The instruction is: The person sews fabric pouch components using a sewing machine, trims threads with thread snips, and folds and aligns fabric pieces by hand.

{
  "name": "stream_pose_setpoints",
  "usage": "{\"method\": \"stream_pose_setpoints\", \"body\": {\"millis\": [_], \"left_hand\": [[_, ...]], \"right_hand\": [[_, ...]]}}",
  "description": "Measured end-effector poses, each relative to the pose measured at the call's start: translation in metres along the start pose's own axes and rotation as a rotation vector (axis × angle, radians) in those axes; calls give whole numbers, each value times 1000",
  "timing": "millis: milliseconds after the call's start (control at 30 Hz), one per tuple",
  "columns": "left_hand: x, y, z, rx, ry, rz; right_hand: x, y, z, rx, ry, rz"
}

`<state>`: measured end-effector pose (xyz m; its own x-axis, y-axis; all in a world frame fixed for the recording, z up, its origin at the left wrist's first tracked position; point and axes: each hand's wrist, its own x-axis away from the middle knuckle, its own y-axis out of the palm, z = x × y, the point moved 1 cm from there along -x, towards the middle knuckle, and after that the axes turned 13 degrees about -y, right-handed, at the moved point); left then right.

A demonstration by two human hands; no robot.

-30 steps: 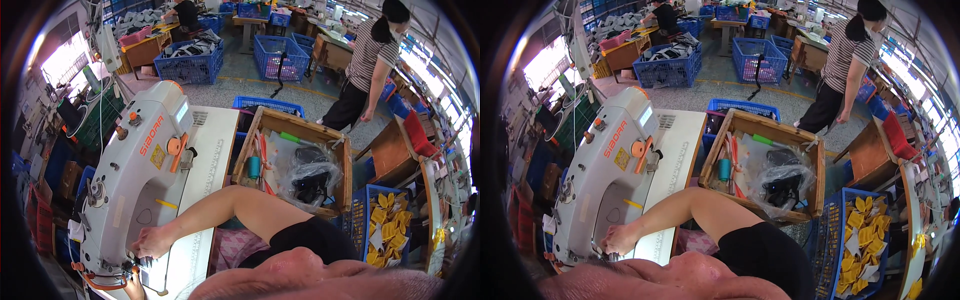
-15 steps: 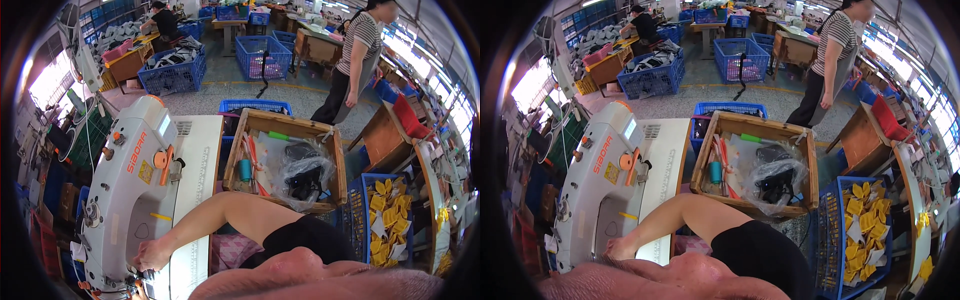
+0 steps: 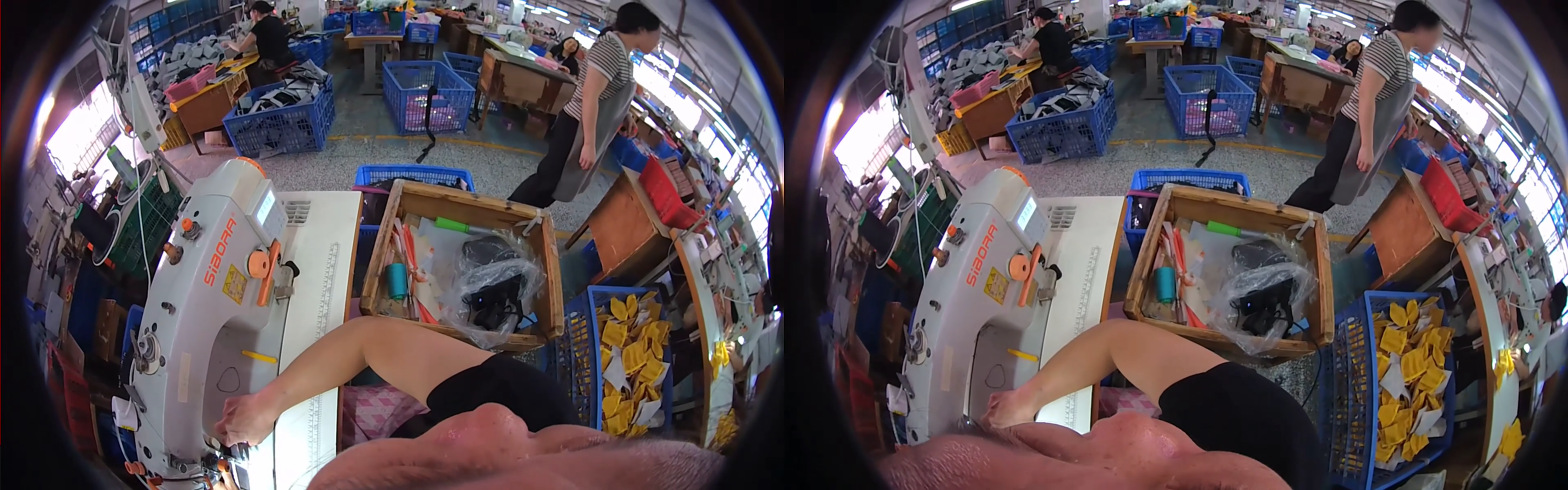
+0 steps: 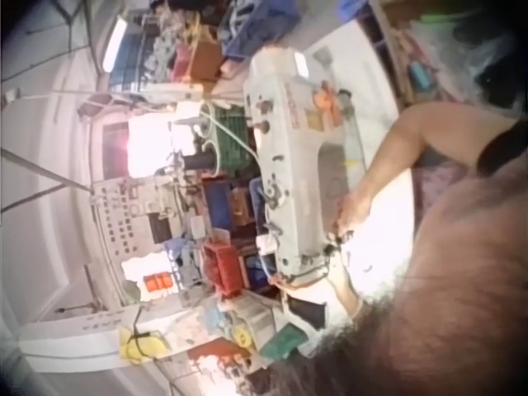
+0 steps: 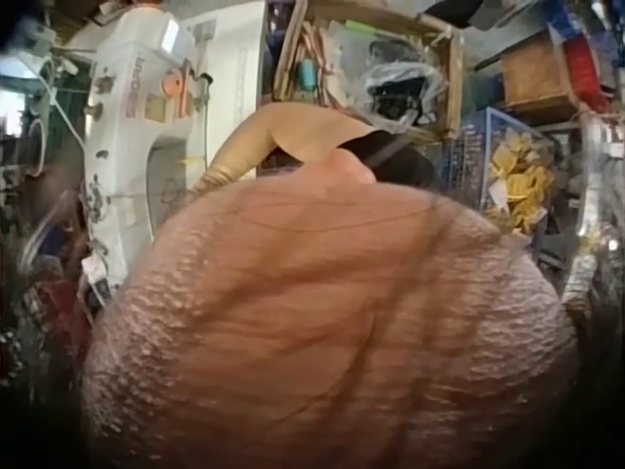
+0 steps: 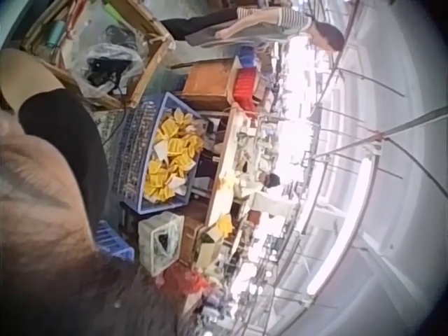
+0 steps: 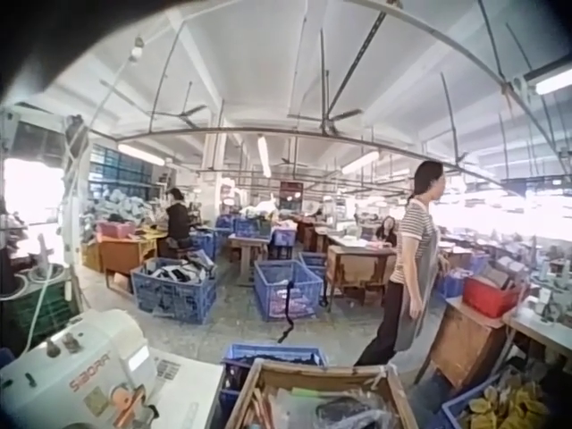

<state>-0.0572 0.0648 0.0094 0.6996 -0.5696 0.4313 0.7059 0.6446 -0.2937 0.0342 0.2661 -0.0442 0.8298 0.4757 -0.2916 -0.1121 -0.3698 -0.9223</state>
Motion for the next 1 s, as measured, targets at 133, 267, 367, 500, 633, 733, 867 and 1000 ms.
{"method": "stream_pose_setpoints", "body": {"millis": [133, 267, 367, 500, 633, 733, 867, 1000], "left_hand": [[4, 30, 23, -46, 84, -10], [5, 32, 15, -129, 160, -20], [-18, 5, -12, -193, 217, -35], [-32, -66, -65, -247, 288, 8], [-41, -26, -36, -333, 359, -28], [-27, -27, -21, -383, 407, 5], [-31, -41, -43, -458, 476, 6], [-99, -41, -44, -536, 821, -47]], "right_hand": [[-5, 12, -3, -61, -2, 123], [-3, 14, 5, -26, -6, 44], [11, 6, 5, -27, 17, 63], [-11, 3, -7, -82, 3, 53], [11, -2, 0, -81, 29, 40], [-8, 0, -5, -39, -12, 13], [-5, 2, -5, 9, -6, -6], [5, 4, 5, 33, -5, 2]]}}
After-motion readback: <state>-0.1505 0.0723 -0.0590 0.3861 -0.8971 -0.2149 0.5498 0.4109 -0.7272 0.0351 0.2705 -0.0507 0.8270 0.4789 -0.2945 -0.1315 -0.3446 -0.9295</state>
